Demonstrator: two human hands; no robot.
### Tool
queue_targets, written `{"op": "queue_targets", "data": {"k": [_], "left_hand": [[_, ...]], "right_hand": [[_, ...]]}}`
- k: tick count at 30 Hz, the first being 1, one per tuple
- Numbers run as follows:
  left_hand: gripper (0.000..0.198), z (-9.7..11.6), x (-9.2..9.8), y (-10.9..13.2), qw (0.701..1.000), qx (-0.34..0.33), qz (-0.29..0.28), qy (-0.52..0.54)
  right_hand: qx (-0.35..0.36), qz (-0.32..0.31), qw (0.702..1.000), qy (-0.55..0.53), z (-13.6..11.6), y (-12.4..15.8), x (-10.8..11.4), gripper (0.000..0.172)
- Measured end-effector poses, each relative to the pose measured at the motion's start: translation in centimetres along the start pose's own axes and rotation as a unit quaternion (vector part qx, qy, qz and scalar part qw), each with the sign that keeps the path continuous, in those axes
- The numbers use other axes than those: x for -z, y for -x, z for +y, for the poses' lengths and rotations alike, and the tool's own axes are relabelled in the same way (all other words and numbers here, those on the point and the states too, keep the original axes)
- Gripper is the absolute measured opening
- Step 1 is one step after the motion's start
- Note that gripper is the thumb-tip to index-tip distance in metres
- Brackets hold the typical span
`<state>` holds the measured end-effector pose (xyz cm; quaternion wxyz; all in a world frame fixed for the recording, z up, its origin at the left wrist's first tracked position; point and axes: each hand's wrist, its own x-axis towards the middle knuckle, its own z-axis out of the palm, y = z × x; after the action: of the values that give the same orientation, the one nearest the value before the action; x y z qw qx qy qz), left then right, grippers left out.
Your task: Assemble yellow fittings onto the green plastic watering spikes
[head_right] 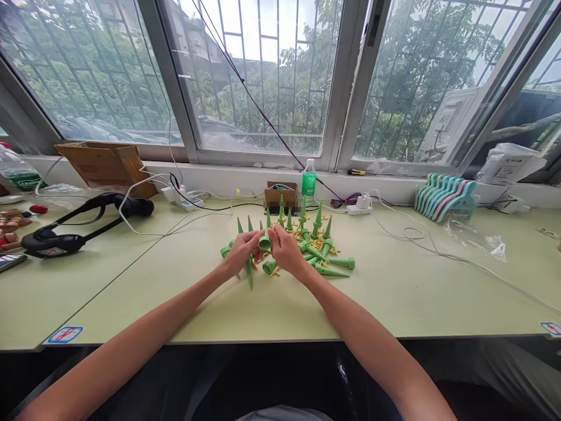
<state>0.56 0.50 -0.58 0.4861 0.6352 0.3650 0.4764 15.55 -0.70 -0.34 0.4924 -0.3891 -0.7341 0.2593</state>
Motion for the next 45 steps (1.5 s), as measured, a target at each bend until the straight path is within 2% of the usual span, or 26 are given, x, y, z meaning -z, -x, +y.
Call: {"op": "queue_targets", "data": {"k": [12, 24, 32, 41, 45], "left_hand": [[0.034, 0.0, 0.1, 0.0, 1.000, -0.011, -0.008, -0.002], [0.034, 0.8, -0.1, 0.4, 0.998, -0.036, 0.010, -0.048], [0.033, 0.6, -0.1, 0.3, 0.998, -0.043, 0.030, -0.044], [0.034, 0.7, -0.3, 0.4, 0.997, -0.055, 0.027, -0.041], [0.036, 0.8, -0.6, 0.5, 0.995, -0.066, 0.042, -0.053]], "right_hand": [[0.001, 0.003, 1.000, 0.011, 0.3, -0.1, 0.0, 0.034], [0.018, 0.025, 0.998, 0.058, 0.7, -0.3, 0.1, 0.036], [0.036, 0.036, 0.995, 0.083, 1.0, -0.4, 0.1, 0.037], [0.017, 0.043, 0.997, 0.068, 1.2, -0.5, 0.0, 0.042], [0.004, 0.050, 0.996, 0.076, 1.1, -0.6, 0.1, 0.047]]}}
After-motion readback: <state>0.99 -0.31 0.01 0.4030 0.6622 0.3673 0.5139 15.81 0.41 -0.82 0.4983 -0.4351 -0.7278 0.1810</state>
